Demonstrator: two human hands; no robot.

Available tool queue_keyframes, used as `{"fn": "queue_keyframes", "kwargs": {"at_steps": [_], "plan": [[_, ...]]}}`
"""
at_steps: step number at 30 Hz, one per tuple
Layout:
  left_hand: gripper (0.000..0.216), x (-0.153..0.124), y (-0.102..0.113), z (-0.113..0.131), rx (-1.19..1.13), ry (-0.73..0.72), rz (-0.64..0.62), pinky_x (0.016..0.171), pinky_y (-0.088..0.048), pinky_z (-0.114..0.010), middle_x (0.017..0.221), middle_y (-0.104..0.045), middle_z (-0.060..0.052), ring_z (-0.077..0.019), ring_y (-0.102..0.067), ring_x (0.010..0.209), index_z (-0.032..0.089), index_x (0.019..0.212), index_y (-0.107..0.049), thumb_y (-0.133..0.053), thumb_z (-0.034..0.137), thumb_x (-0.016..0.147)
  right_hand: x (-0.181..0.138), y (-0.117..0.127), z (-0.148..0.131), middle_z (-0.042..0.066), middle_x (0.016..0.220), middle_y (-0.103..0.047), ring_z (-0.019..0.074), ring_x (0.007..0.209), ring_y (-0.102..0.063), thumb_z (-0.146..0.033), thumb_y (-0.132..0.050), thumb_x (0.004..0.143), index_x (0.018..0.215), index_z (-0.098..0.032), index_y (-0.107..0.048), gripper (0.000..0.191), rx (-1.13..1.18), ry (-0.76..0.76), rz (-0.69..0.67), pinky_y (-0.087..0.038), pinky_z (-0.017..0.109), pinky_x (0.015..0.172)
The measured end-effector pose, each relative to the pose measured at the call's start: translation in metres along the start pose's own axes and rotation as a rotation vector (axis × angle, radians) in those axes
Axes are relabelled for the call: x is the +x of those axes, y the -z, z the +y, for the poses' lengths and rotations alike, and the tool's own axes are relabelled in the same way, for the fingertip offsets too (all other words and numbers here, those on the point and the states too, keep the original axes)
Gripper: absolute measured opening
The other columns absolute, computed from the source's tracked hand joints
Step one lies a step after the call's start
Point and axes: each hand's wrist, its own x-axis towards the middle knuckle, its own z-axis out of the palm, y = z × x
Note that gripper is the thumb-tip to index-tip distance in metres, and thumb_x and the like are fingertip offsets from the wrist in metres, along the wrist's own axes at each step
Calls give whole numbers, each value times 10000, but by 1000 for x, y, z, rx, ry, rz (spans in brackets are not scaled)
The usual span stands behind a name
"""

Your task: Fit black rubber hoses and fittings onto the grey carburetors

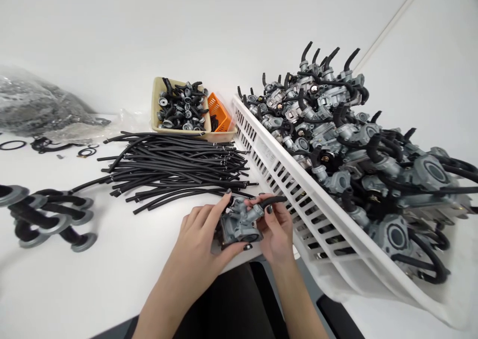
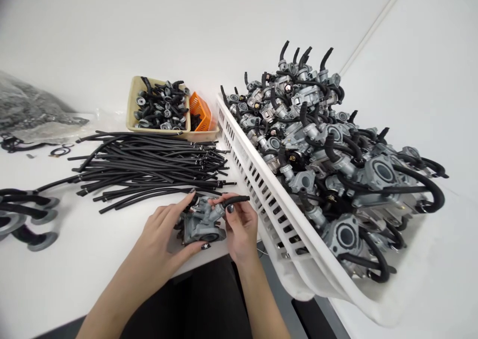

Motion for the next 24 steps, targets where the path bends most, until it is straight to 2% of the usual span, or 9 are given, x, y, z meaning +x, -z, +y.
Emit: {"fn": "queue_keyframes", "kwargs": {"at_steps": [7, 13, 19, 24], "plan": [[770, -2, 0, -1, 15, -12, 5, 926, -435, -454, 1198, -564, -45, -279, -483, 1116, 397, 1486, -168, -622, 435, 866, 1, -2, 0, 5, 849, -721, 153, 796, -716, -308, -777, 776, 896, -252, -758, 133, -4, 19, 10, -569, 266, 781], [754, -1, 1, 1, 9, -4, 1, 928, -431, -467, 1186, -559, -59, -287, -479, 1112, 373, 1487, -182, -616, 420, 872, 1, -4, 0, 5, 827, -716, 160, 740, -707, -332, -788, 761, 857, -260, -753, 125, -44, 28, 38, -566, 302, 748], [762, -1, 1, 2, 0, -5, 3, 937, -429, -458, 1173, -558, -45, -274, -471, 1108, 391, 1483, -174, -625, 408, 868, 2, -3, 1, -1, 815, -687, 165, 688, -693, -364, -837, 687, 810, -244, -723, 206, -89, 19, 93, -565, 329, 744], [769, -1, 1, 1, 2, 0, -4, 913, -439, -439, 1131, -557, -36, -267, -462, 1088, 395, 1483, -173, -632, 399, 865, 4, -1, 2, -15, 805, -654, 152, 682, -678, -350, -862, 658, 801, -248, -717, 228, -90, -5, 77, -558, 331, 759]]}}
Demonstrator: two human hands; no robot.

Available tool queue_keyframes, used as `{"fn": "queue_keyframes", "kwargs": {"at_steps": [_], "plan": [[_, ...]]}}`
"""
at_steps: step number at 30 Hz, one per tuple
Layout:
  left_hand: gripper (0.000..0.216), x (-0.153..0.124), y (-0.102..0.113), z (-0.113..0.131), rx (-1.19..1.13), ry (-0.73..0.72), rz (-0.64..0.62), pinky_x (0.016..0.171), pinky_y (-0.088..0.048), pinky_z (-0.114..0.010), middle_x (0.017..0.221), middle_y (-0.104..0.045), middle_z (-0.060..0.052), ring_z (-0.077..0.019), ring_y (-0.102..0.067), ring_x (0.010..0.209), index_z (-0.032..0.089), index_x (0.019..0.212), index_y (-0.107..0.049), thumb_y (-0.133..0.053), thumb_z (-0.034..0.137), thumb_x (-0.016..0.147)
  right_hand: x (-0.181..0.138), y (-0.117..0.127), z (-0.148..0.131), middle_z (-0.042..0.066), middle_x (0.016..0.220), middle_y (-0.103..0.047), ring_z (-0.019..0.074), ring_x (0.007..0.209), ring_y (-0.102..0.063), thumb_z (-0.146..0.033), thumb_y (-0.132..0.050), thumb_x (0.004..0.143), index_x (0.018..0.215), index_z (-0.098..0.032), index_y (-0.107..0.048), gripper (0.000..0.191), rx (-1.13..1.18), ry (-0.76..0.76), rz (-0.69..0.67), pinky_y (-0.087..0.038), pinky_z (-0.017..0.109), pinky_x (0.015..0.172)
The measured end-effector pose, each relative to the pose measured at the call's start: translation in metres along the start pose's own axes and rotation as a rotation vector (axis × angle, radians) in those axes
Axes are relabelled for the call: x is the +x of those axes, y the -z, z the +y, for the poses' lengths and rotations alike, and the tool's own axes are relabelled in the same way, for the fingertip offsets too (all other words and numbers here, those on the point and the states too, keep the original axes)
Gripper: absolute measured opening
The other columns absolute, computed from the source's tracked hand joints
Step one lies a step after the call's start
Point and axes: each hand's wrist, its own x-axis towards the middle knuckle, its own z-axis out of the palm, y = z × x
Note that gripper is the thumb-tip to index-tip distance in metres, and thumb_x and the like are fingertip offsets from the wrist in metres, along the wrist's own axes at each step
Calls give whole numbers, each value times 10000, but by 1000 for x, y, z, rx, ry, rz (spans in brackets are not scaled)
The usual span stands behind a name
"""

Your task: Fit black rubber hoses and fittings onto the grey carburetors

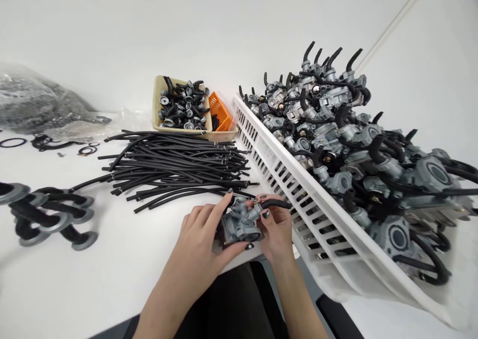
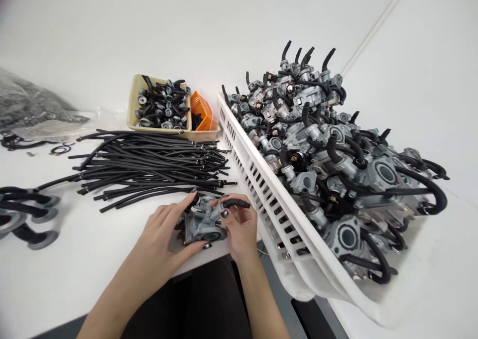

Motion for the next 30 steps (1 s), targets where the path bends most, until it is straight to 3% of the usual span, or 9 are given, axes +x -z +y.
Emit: {"fn": "queue_keyframes", "kwargs": {"at_steps": [7, 13, 16, 21, 30], "plan": [[753, 1, 0, 0, -14, -22, 19, 910, -447, -429, 1172, -553, -46, -265, -462, 1090, 373, 1476, -190, -633, 395, 866, 2, 2, 3, 39, 901, -711, 192, 879, -669, -410, -836, 677, 763, -220, -721, 238, -121, 42, -14, -522, 303, 789], [745, 1, 1, 1, -9, -32, 16, 887, -462, -432, 1136, -561, -61, -276, -484, 1077, 347, 1477, -203, -630, 374, 868, 2, 1, 2, 8, 691, -717, 182, 738, -687, -426, -820, 695, 804, -223, -718, 252, -125, 20, -40, -513, 284, 717], [731, 0, 0, 0, 11, -38, 30, 876, -465, -434, 1129, -573, -65, -278, -505, 1061, 337, 1475, -217, -624, 382, 870, 1, 0, 1, 19, 692, -726, 190, 719, -688, -446, -801, 710, 832, -227, -741, 258, -98, -2, -57, -522, 293, 698], [724, 1, -1, -1, 53, -40, 60, 853, -461, -432, 1137, -597, -65, -280, -529, 1032, 318, 1471, -233, -615, 427, 866, -3, 1, -4, 75, 819, -750, 240, 879, -690, -371, -673, 805, 917, -198, -772, 229, -24, -50, -97, -535, 341, 780], [711, 1, 0, -1, 51, -29, 71, 835, -467, -412, 1147, -611, -62, -275, -549, 1024, 320, 1468, -247, -614, 415, 866, -3, 3, -6, 71, 853, -743, 201, 705, -657, -366, -700, 795, 956, -204, -760, 236, -98, -38, -136, -515, 308, 638]]}}
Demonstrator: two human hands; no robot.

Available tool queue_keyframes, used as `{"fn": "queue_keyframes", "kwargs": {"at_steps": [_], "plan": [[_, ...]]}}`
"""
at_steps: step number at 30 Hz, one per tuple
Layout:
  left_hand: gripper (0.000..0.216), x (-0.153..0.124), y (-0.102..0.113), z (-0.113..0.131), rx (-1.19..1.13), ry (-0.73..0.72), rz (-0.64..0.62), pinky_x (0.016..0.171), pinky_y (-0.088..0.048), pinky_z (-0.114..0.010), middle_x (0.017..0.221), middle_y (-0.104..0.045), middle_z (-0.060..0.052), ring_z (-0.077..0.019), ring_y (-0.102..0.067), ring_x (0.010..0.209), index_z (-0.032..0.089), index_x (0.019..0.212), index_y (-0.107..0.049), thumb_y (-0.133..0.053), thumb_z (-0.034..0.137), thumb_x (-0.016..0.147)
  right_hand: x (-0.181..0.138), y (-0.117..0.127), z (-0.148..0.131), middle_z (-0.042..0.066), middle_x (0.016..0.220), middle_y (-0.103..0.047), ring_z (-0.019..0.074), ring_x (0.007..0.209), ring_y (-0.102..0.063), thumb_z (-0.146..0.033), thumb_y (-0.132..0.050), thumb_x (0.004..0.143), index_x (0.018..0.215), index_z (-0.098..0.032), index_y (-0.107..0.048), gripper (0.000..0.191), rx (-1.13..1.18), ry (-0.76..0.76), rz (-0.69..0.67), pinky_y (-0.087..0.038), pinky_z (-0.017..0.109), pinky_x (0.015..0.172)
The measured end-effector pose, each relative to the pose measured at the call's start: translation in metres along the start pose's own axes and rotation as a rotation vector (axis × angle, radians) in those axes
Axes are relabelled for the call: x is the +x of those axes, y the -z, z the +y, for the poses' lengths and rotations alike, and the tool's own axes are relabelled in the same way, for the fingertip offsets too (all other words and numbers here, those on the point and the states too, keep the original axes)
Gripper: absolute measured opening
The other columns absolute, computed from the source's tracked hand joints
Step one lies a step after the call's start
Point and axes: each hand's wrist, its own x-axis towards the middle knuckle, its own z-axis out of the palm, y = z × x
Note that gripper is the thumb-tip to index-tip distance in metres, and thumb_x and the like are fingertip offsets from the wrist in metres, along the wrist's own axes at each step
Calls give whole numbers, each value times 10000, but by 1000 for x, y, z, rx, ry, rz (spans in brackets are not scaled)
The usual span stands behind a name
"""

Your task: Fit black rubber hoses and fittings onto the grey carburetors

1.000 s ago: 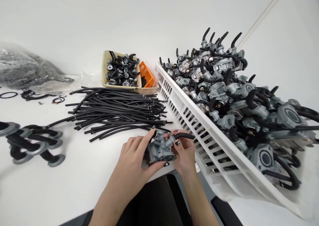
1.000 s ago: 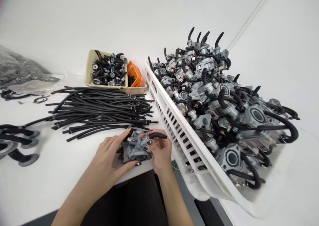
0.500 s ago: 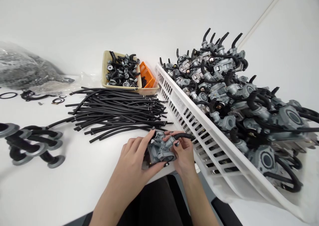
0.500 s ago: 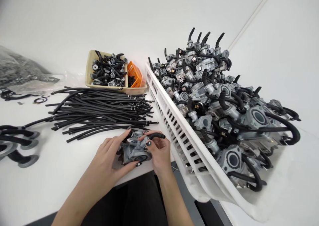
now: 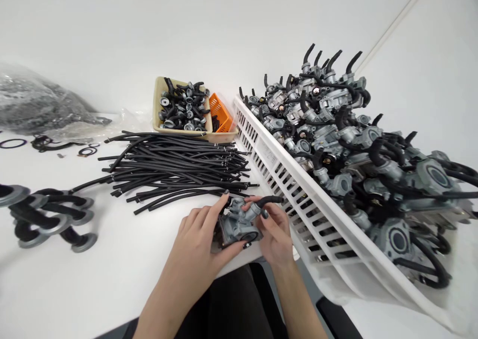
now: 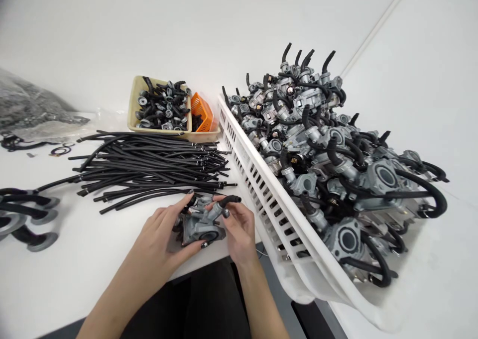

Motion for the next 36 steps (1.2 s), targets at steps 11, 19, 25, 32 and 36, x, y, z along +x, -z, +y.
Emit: {"fn": "queue_keyframes", "kwargs": {"at_steps": [11, 19, 25, 32, 36], "plan": [[707, 0, 0, 0, -9, 4, 0, 839, -477, -428, 1153, -610, -66, -276, -551, 1033, 324, 1458, -248, -620, 414, 864, 1, 0, 0, 58, 843, -745, 216, 838, -694, -375, -745, 784, 938, -218, -709, 223, 4, 5, -33, -520, 321, 769], [727, 0, -1, 0, -21, 2, -9, 868, -473, -423, 1163, -596, -61, -272, -526, 1053, 324, 1473, -227, -622, 398, 868, 2, 1, 5, 29, 853, -749, 174, 790, -684, -339, -793, 744, 901, -228, -677, 224, 12, -8, 15, -510, 291, 773], [741, 1, -2, 2, 34, -80, 19, 852, -470, -418, 1089, -598, -72, -274, -525, 1011, 271, 1467, -240, -641, 397, 857, 4, 0, 6, 9, 793, -708, 161, 766, -657, -361, -809, 720, 954, -233, -705, 287, -40, 35, 36, -505, 262, 736], [732, 2, -2, 1, 90, -107, 39, 824, -463, -396, 1062, -605, -76, -272, -533, 986, 218, 1443, -291, -657, 412, 839, 4, 2, 7, 9, 723, -694, 153, 703, -607, -366, -797, 729, 890, -242, -752, 208, -46, -2, 17, -470, 231, 629], [723, 2, -2, 0, 115, -96, 54, 821, -455, -396, 1076, -611, -79, -275, -539, 990, 208, 1437, -307, -652, 423, 839, 2, 1, 1, 50, 802, -718, 171, 742, -626, -400, -670, 814, 943, -196, -758, 257, 108, -56, -62, -497, 259, 683]]}}
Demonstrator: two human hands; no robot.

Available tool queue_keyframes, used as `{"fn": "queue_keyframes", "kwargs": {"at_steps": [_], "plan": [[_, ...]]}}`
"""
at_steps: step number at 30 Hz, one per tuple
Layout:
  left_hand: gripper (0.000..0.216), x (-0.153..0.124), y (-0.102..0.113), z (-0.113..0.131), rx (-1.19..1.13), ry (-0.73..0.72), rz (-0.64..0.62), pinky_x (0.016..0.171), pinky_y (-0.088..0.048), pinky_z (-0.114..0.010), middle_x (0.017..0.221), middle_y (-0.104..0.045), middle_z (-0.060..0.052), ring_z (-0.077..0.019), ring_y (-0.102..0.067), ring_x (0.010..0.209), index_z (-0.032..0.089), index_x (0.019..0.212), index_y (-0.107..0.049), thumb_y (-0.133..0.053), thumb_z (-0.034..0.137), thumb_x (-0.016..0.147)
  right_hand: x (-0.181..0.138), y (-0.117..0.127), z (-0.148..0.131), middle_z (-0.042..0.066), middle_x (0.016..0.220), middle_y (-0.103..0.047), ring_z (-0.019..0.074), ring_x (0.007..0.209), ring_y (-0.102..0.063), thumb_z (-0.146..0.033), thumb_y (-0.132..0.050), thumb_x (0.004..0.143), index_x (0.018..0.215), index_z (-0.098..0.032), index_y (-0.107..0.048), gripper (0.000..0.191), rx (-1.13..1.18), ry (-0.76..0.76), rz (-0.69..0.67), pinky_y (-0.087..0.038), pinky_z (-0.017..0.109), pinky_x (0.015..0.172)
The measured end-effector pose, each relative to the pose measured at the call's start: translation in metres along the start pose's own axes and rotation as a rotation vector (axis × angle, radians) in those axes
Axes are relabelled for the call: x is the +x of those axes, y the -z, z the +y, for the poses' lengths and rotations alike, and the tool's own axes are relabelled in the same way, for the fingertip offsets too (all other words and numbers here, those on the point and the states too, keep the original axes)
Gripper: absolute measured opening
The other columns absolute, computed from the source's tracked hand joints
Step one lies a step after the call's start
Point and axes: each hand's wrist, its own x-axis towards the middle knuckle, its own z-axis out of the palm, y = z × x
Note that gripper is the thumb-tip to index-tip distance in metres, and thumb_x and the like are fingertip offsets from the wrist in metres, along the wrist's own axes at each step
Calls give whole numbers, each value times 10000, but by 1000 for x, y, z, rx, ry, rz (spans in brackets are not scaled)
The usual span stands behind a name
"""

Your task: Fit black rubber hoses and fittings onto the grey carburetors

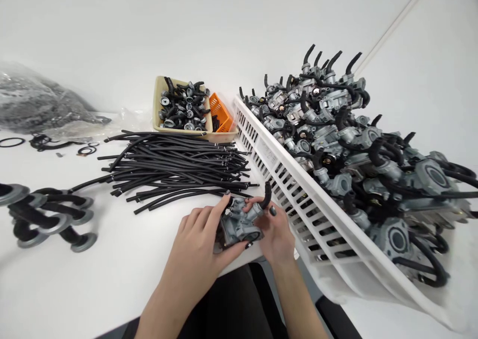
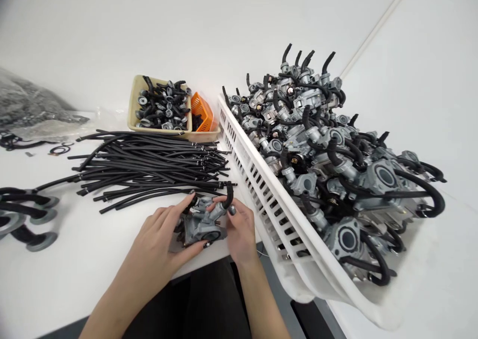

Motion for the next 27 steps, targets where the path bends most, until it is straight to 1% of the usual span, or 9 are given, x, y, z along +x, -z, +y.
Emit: {"fn": "queue_keyframes", "kwargs": {"at_steps": [2, 5, 12, 18, 21, 24, 27], "plan": [[725, 0, 0, 0, 4, 7, -3, 818, -452, -396, 1079, -613, -79, -275, -541, 993, 208, 1438, -305, -649, 429, 839, 0, -1, -3, 68, 822, -728, 185, 785, -644, -358, -637, 814, 952, -170, -761, 264, 48, -12, -9, -506, 264, 716], [721, -1, 0, 0, 2, 7, -4, 818, -450, -394, 1075, -619, -74, -270, -544, 989, 213, 1435, -306, -649, 430, 839, 0, -2, -5, 71, 807, -737, 191, 831, -663, -299, -641, 786, 935, -160, -766, 238, 52, -8, 2, -506, 248, 740], [730, -2, 0, -1, 4, 15, -2, 813, -446, -395, 1094, -623, -71, -269, -543, 987, 228, 1451, -283, -633, 450, 849, 1, 0, 0, 66, 817, -740, 212, 954, -670, -314, -681, 802, 945, -190, -755, 203, 48, 8, -1, -520, 265, 774], [699, -1, -1, -2, -12, 11, -5, 819, -450, -398, 1106, -622, -74, -266, -542, 982, 237, 1453, -279, -595, 465, 873, 0, 1, 1, 51, 794, -736, 206, 864, -684, -329, -704, 814, 930, -213, -741, 168, 10, 33, 0, -515, 287, 754], [692, -1, -2, -2, -16, 14, -7, 819, -452, -397, 1116, -621, -77, -264, -542, 986, 237, 1457, -273, -576, 477, 883, 1, 0, 2, 45, 792, -732, 197, 863, -677, -344, -710, 820, 922, -216, -735, 165, -20, 41, 8, -506, 280, 764], [688, -1, -2, -2, -21, 23, -13, 817, -453, -394, 1133, -617, -80, -264, -541, 992, 239, 1460, -269, -565, 484, 888, 1, 1, 3, 30, 770, -716, 176, 818, -662, -362, -713, 826, 904, -218, -725, 164, -50, 55, 19, -492, 266, 763], [693, -2, -2, -3, -23, 21, -8, 822, -452, -396, 1134, -617, -79, -265, -542, 993, 241, 1459, -272, -575, 480, 883, 1, 2, 5, 17, 766, -710, 145, 680, -616, -363, -719, 827, 886, -226, -704, 151, -62, 54, 33, -463, 240, 634]]}}
